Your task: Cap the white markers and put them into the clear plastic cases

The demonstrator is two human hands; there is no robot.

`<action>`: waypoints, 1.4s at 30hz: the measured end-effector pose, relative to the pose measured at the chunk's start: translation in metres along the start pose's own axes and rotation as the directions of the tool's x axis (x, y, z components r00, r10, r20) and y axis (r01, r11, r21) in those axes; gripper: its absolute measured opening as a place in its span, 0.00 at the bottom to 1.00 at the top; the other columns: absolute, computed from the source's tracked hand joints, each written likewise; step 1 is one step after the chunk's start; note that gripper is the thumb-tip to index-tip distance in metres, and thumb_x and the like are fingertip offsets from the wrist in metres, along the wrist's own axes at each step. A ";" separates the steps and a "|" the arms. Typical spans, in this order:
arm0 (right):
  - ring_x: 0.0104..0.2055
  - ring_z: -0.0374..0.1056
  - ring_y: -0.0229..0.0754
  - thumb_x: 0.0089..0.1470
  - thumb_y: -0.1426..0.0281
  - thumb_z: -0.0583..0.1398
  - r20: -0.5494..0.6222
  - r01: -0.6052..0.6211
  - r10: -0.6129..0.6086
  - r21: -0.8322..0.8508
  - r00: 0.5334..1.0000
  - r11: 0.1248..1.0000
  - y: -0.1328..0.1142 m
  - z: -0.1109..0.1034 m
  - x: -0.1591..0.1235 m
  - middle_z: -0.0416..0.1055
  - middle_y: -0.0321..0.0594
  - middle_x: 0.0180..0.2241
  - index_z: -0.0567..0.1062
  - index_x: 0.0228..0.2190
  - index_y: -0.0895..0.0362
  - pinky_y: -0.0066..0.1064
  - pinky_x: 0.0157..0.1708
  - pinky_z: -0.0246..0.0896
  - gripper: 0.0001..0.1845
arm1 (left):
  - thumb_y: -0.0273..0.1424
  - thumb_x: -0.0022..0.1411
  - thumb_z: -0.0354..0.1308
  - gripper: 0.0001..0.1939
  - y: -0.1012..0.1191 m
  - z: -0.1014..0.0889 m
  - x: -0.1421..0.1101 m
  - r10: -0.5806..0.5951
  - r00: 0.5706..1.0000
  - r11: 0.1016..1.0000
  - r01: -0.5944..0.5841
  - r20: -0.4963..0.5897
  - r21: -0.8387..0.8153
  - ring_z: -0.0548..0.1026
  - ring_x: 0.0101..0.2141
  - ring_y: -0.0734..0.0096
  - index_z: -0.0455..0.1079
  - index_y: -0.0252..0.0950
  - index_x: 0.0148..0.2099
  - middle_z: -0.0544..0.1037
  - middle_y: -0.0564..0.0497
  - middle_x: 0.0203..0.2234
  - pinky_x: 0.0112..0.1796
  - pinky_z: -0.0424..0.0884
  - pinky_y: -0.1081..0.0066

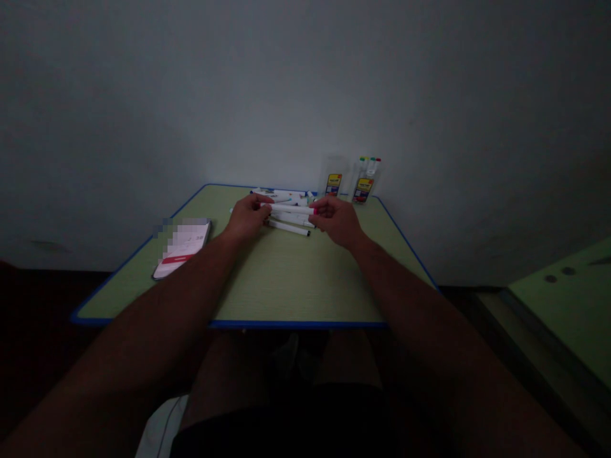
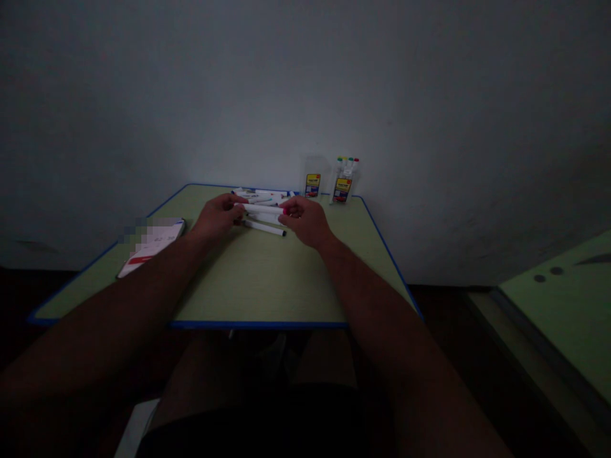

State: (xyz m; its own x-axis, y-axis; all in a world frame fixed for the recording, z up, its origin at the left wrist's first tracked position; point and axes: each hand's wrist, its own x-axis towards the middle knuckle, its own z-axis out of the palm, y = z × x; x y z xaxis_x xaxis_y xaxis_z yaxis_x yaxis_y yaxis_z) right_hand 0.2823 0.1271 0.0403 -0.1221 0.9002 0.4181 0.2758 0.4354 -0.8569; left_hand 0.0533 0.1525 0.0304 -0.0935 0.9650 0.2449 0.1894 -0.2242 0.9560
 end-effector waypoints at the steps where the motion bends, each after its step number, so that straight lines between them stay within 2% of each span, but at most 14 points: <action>1: 0.30 0.68 0.37 0.44 0.71 0.68 -0.015 0.006 -0.007 -0.036 1.000 0.999 0.002 0.000 0.001 0.74 0.36 0.29 0.77 0.33 0.55 0.29 0.30 0.66 0.10 | 0.24 0.54 0.62 0.06 0.000 0.000 0.000 0.011 1.000 1.000 -0.011 -0.015 0.002 0.70 0.23 0.74 0.75 0.35 0.36 0.74 0.52 0.25 0.26 0.71 0.72; 3: 0.30 0.69 0.37 0.45 0.71 0.68 -0.050 0.009 -0.016 -0.132 0.999 0.991 0.006 -0.002 0.002 0.74 0.35 0.28 0.77 0.32 0.56 0.30 0.32 0.65 0.09 | 0.25 0.52 0.64 0.08 0.001 0.000 0.000 0.047 0.997 0.998 -0.048 -0.057 -0.027 0.71 0.23 0.75 0.75 0.35 0.37 0.75 0.53 0.25 0.26 0.72 0.72; 6: 0.30 0.69 0.38 0.45 0.73 0.67 -0.076 -0.003 -0.020 -0.290 0.997 0.957 0.013 -0.005 0.005 0.74 0.34 0.27 0.78 0.30 0.57 0.32 0.35 0.65 0.07 | 0.26 0.46 0.69 0.15 0.002 0.001 0.000 0.085 0.993 0.982 -0.098 -0.085 -0.160 0.74 0.24 0.74 0.74 0.35 0.39 0.76 0.55 0.25 0.29 0.75 0.71; 10: 0.31 0.70 0.39 0.46 0.74 0.68 -0.060 -0.025 0.000 -0.416 0.998 0.909 0.018 -0.008 0.005 0.75 0.35 0.28 0.79 0.31 0.57 0.33 0.37 0.64 0.06 | 0.29 0.41 0.73 0.20 0.005 0.005 -0.002 0.090 0.995 0.939 -0.073 0.036 -0.337 0.78 0.26 0.70 0.74 0.34 0.38 0.78 0.54 0.25 0.34 0.78 0.67; 14: 0.31 0.71 0.39 0.47 0.76 0.67 -0.031 -0.035 0.024 -0.413 0.999 0.910 0.017 -0.007 0.005 0.77 0.36 0.29 0.80 0.32 0.57 0.33 0.38 0.65 0.07 | 0.33 0.38 0.77 0.22 0.008 0.007 -0.008 0.123 0.982 0.926 -0.062 0.144 -0.373 0.79 0.28 0.67 0.76 0.34 0.36 0.80 0.51 0.26 0.37 0.79 0.63; 21: 0.33 0.74 0.40 0.49 0.75 0.67 0.007 -0.017 0.020 -0.339 1.000 0.941 0.017 -0.004 0.003 0.78 0.37 0.30 0.81 0.34 0.56 0.34 0.38 0.68 0.07 | 0.35 0.38 0.77 0.23 0.007 0.010 -0.013 0.180 0.955 0.932 -0.089 0.234 -0.352 0.81 0.31 0.64 0.77 0.34 0.37 0.81 0.50 0.27 0.41 0.79 0.58; 25: 0.33 0.75 0.40 0.50 0.75 0.67 -0.001 0.011 -0.013 -0.336 1.000 0.942 0.019 -0.004 0.003 0.79 0.39 0.32 0.81 0.38 0.56 0.36 0.39 0.71 0.10 | 0.35 0.41 0.76 0.20 0.008 0.010 -0.013 0.214 0.955 0.942 -0.147 0.205 -0.300 0.80 0.30 0.65 0.77 0.35 0.37 0.81 0.50 0.28 0.38 0.79 0.59; 29: 0.33 0.75 0.41 0.51 0.74 0.67 -0.029 0.016 -0.028 -0.357 0.999 0.934 0.020 -0.004 0.004 0.80 0.40 0.34 0.82 0.38 0.56 0.37 0.40 0.72 0.10 | 0.32 0.45 0.73 0.15 0.011 0.010 -0.012 0.310 0.948 0.942 -0.296 0.074 -0.161 0.79 0.33 0.66 0.76 0.35 0.36 0.82 0.50 0.30 0.39 0.79 0.62; 32: 0.34 0.76 0.41 0.51 0.74 0.66 -0.032 0.017 -0.031 -0.374 0.999 0.927 0.019 -0.003 0.004 0.80 0.40 0.33 0.82 0.37 0.57 0.37 0.41 0.72 0.09 | 0.30 0.46 0.72 0.14 0.011 0.010 -0.011 0.364 0.931 0.929 -0.363 -0.003 -0.070 0.80 0.36 0.65 0.73 0.36 0.35 0.83 0.49 0.35 0.40 0.79 0.63; 38: 0.33 0.76 0.41 0.53 0.72 0.66 -0.031 0.012 -0.026 -0.384 0.999 0.923 0.014 -0.003 0.003 0.80 0.40 0.32 0.83 0.35 0.57 0.36 0.41 0.72 0.06 | 0.29 0.51 0.69 0.10 0.009 0.008 -0.011 0.472 0.882 0.876 -0.466 -0.018 0.125 0.79 0.37 0.66 0.73 0.37 0.36 0.82 0.50 0.34 0.44 0.76 0.62; 42: 0.32 0.75 0.40 0.53 0.71 0.66 -0.030 0.007 -0.020 -0.383 0.999 0.924 0.012 -0.003 0.002 0.80 0.40 0.32 0.83 0.35 0.57 0.35 0.40 0.71 0.06 | 0.29 0.52 0.69 0.09 0.011 0.006 -0.015 0.510 0.860 0.824 -0.487 -0.007 0.289 0.78 0.38 0.64 0.75 0.38 0.37 0.82 0.50 0.35 0.46 0.74 0.61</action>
State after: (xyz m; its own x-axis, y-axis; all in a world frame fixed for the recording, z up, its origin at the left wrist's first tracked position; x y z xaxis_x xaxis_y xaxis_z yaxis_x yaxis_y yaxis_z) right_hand 0.2882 0.1341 0.0315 -0.0991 0.8903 0.4444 0.6192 0.4048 -0.6729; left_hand 0.0628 0.1370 0.0362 0.0092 0.7146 0.6995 0.4843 -0.6152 0.6221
